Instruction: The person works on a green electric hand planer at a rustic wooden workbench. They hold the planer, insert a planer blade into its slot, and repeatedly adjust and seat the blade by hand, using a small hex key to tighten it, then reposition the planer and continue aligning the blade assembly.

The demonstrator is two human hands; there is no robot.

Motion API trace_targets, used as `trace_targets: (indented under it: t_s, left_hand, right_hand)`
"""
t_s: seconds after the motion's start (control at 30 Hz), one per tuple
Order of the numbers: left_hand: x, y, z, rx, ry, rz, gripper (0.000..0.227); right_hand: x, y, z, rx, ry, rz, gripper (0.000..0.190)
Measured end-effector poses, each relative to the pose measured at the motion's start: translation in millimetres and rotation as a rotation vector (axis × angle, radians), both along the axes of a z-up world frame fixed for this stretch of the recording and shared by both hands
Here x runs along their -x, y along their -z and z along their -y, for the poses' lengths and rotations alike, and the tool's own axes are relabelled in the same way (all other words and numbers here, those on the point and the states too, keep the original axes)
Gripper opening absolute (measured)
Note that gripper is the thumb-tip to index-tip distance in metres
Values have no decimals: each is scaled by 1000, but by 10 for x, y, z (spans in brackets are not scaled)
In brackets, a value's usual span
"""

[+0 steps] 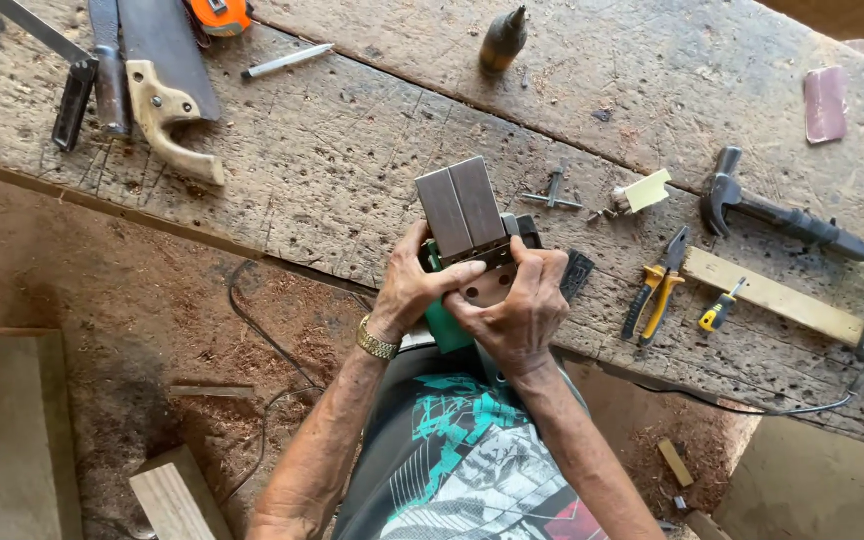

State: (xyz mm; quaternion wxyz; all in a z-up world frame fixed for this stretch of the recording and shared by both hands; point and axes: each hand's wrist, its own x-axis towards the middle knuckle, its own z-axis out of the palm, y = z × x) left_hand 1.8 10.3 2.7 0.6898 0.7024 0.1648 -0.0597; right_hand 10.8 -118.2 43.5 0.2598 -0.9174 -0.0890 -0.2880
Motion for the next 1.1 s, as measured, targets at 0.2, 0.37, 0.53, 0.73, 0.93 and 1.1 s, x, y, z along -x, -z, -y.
trace_targets:
  t_s: [0.2, 0.37, 0.53, 0.73, 0.93, 1.1]
  left_hand:
    - [-21, 86, 100, -35, -93, -35, 65]
    - [-27, 182, 137, -54, -127, -18, 61]
    - [-90, 68, 166, 17, -156, -32, 61]
    - [-181, -9, 168, -26, -139, -10, 56]
    - [-184, 25, 184, -80, -107, -8, 56]
    - [-230, -4, 173, -84, -84, 86, 55]
  right_hand:
    - [-44, -20, 41, 33, -27, 35, 43]
    - [-43, 95, 158, 14, -122, -13, 55]
    - [-72, 352, 792, -412, -374, -241, 72]
    - [-756, 1288, 1835, -82, 54, -412, 26]
    - [-949, 1588, 1923, -130, -76, -426, 36]
    - [-1003, 2151, 2104, -5, -37, -340, 24]
